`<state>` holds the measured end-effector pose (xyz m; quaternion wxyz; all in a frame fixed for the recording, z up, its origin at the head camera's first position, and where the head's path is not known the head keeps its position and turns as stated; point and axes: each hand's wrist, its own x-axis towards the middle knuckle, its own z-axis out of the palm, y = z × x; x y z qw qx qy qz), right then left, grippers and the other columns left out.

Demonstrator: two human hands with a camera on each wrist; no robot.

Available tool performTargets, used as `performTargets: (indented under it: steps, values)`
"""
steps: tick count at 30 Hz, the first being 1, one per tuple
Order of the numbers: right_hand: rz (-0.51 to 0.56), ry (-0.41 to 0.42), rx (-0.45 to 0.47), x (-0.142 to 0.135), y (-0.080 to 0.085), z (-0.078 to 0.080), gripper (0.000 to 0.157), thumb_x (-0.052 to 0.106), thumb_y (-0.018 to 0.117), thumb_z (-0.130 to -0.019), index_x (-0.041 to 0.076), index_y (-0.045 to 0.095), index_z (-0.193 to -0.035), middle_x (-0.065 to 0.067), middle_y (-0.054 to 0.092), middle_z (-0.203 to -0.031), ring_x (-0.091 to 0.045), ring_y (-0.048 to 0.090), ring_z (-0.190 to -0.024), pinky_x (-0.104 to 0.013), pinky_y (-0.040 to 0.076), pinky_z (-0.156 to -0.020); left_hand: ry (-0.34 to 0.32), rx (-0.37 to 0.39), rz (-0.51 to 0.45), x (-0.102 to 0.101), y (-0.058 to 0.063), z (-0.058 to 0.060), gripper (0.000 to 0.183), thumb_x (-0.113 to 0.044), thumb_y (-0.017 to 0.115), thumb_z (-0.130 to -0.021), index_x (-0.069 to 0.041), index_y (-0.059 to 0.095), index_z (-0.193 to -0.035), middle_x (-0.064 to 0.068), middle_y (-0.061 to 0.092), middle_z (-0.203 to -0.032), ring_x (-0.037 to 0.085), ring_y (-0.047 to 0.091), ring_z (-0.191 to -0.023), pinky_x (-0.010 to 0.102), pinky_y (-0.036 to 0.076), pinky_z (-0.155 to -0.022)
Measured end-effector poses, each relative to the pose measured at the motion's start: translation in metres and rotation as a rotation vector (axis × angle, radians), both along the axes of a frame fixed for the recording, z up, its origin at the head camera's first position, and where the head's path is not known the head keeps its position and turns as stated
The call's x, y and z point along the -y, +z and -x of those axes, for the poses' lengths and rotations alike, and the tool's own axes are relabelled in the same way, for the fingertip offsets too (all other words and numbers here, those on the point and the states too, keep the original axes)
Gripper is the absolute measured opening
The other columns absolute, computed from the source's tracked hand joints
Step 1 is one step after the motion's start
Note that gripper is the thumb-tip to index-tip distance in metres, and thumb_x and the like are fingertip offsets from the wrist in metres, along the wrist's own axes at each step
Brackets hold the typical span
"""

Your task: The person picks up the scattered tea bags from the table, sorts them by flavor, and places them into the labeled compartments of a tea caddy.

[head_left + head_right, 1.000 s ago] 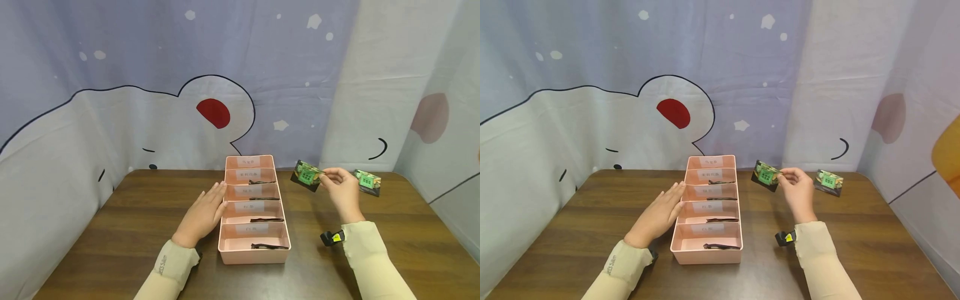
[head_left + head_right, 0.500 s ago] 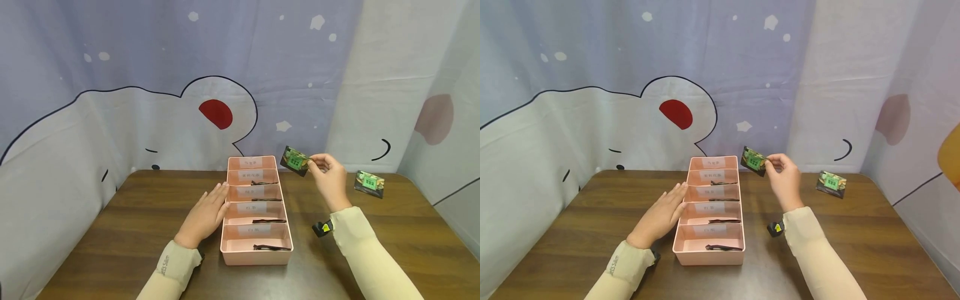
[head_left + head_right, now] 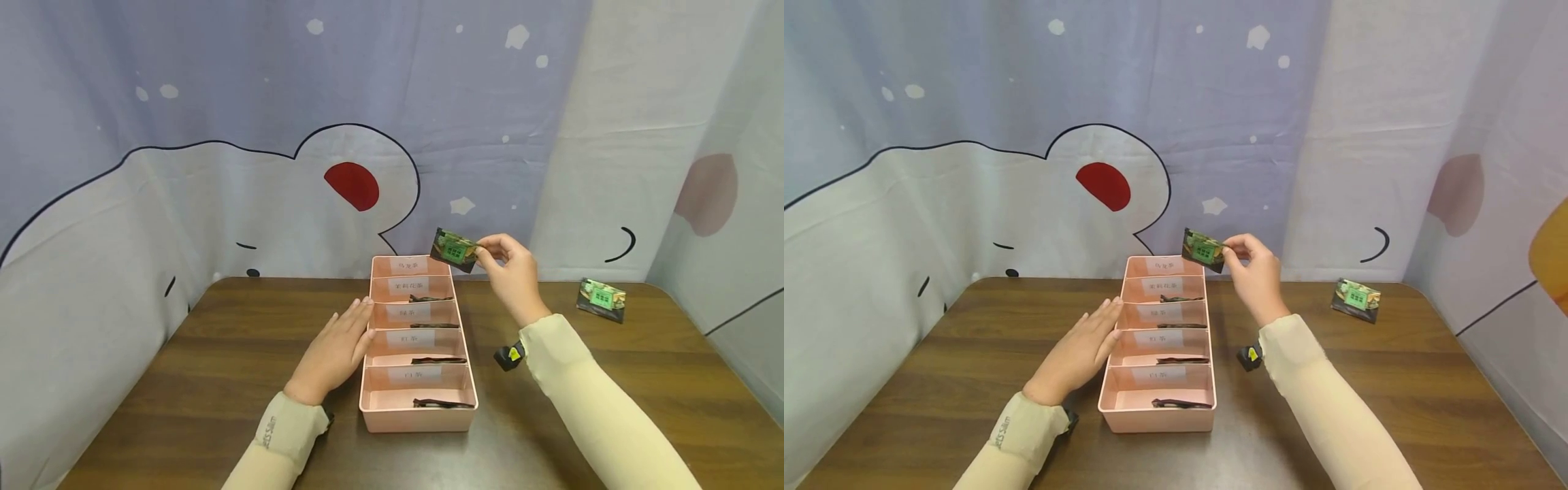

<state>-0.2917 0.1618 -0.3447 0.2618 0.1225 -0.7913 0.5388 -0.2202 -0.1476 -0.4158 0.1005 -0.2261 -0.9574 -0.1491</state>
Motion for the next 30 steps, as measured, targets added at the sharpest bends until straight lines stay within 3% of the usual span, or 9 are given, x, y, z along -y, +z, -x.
performTargets:
  steps: [8,14,22,30]
  values:
    - [-0.083,0.028,0.028,0.016,0.004,0.008,0.01,0.006,0.067,-0.098,0.0,0.071,-0.105,-0.016,0.074,-0.097,-0.03,0.073,-0.087,-0.036,0.06,-0.083,0.001,0.014,-0.015,0.001,0.0,-0.001,0.058,-0.038,0.04,-0.11,-0.006,0.034,-0.158,0.008,0.032,-0.164,0.025,0.026,-0.152,0.053,0.024,-0.122]
    - [-0.097,0.06,0.074,0.023,0.003,0.014,0.01,0.006,0.068,-0.098,0.001,0.071,-0.106,-0.015,0.072,-0.099,-0.029,0.073,-0.089,-0.037,0.061,-0.082,-0.009,0.009,-0.008,0.001,0.001,-0.001,0.058,-0.038,0.04,-0.11,-0.005,0.034,-0.158,0.008,0.032,-0.164,0.027,0.026,-0.152,0.053,0.024,-0.122]
    - [-0.15,0.042,0.111,0.03,-0.004,0.021,0.009,0.007,0.068,-0.098,0.002,0.072,-0.105,-0.015,0.074,-0.097,-0.029,0.07,-0.088,-0.043,0.056,-0.081,-0.005,0.009,-0.004,0.001,0.001,-0.001,0.058,-0.038,0.04,-0.11,-0.006,0.034,-0.158,0.007,0.032,-0.164,0.025,0.026,-0.152,0.052,0.024,-0.122]
    - [-0.223,0.041,0.127,0.029,-0.011,0.025,0.009,0.007,0.068,-0.097,0.004,0.072,-0.105,-0.013,0.074,-0.099,-0.03,0.068,-0.095,-0.045,0.054,-0.088,-0.007,0.006,-0.009,0.0,0.002,-0.001,0.058,-0.037,0.041,-0.11,-0.006,0.034,-0.158,0.008,0.032,-0.164,0.026,0.026,-0.152,0.052,0.024,-0.122]
